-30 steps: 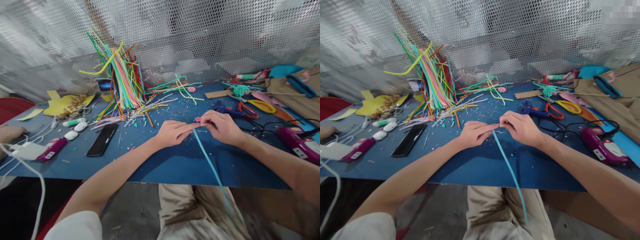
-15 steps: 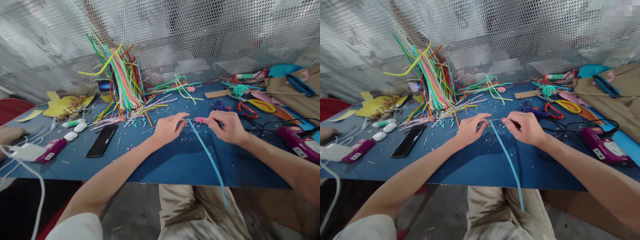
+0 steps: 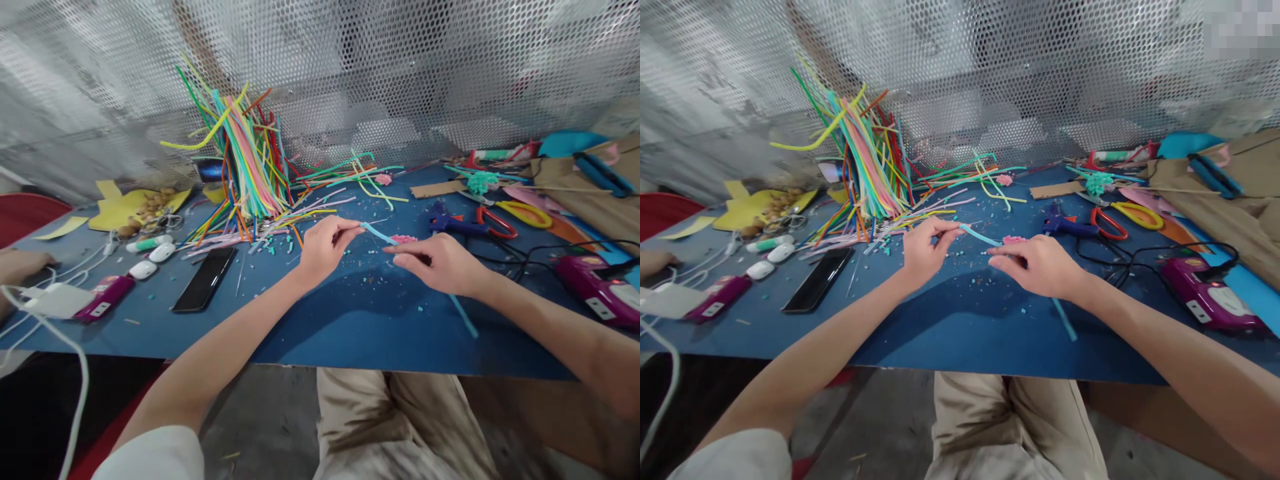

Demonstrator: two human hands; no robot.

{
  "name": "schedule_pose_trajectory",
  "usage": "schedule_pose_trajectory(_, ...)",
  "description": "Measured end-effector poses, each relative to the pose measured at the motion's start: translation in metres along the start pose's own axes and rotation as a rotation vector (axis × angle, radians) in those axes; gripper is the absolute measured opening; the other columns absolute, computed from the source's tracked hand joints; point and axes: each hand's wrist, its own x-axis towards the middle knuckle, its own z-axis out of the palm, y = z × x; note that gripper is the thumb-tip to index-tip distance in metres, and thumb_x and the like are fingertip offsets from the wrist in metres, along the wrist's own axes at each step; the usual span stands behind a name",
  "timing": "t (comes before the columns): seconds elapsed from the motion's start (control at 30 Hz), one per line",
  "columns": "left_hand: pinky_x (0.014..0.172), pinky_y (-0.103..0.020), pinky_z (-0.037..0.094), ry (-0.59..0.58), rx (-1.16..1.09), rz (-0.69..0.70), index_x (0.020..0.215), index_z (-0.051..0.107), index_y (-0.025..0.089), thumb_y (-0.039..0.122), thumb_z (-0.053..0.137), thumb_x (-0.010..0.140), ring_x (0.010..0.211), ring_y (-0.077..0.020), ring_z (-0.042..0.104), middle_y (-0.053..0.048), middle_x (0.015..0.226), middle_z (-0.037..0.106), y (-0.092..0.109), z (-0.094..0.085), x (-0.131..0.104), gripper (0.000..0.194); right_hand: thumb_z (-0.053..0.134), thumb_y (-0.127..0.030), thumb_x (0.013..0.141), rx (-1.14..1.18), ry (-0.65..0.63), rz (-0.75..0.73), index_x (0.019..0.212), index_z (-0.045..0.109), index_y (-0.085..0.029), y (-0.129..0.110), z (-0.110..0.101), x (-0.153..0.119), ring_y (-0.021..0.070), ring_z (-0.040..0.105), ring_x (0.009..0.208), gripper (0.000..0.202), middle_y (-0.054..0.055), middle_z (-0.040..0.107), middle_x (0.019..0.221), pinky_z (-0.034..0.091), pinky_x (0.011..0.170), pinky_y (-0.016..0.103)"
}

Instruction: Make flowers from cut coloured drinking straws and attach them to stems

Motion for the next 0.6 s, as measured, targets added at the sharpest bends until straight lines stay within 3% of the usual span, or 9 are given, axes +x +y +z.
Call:
schedule_pose_trajectory(0.1, 0.059, -0.021, 0.046, 0.05, -0.046, 0.211, 0.095, 0.067, 0.02, 0.026, 0.069, 0.091, 0.062, -0.0067, 0.061, 0.002, 0.078, 0.074, 0.011, -0.006, 0.0, 0.007, 0.048, -0.048, 0.099, 0.201, 0.057, 0.045, 0.103, 0.077, -0.017, -0.008, -0.006, -0.002, 0.0103, 0.047, 0.05, 0.043, 0.0, 0.061, 0.057, 0.037, 0.053, 0.026)
schedule_pose_trajectory(0.2, 0.06, -0.023, 0.046, 0.04, -0.05, 0.471, 0.101, 0.064, 0.021, 0.023, 0.072, 0.089, 0.068, -0.0079, 0.064, 0.002, 0.089, 0.078, 0.024, -0.015, -0.001, 0.014, 0.053, -0.049, 0.097, 0.429, 0.077, 0.033, 0.085, 0.075, -0.017, -0.017, -0.01, -0.004, 0.0116, 0.055, 0.058, 0.041, 0.003, 0.068, 0.068, 0.044, 0.057, 0.025)
schedule_pose_trajectory(0.3, 0.054, -0.027, 0.038, -0.033, 0.123, 0.683, 0.106, 0.064, 0.024, 0.028, 0.072, 0.089, 0.063, -0.0089, 0.059, 0.003, 0.094, 0.079, 0.033, -0.025, 0.0, 0.019, 0.06, -0.05, 0.093, 0.631, 0.067, 0.092, 0.09, 0.075, -0.019, -0.022, -0.008, -0.003, 0.0121, 0.058, 0.06, 0.035, 0.003, 0.07, 0.072, 0.048, 0.059, 0.026)
schedule_pose_trajectory(0.6, 0.054, -0.029, 0.032, -0.295, 0.273, 0.664, 0.108, 0.069, 0.034, 0.032, 0.064, 0.095, 0.065, -0.0106, 0.056, 0.006, 0.108, 0.077, 0.028, -0.037, 0.013, 0.015, 0.069, -0.049, 0.087, 1.119, -0.202, 0.277, 0.093, 0.075, -0.014, -0.003, 0.003, 0.003, 0.0148, 0.068, 0.068, 0.036, 0.01, 0.076, 0.086, 0.055, 0.063, 0.028)
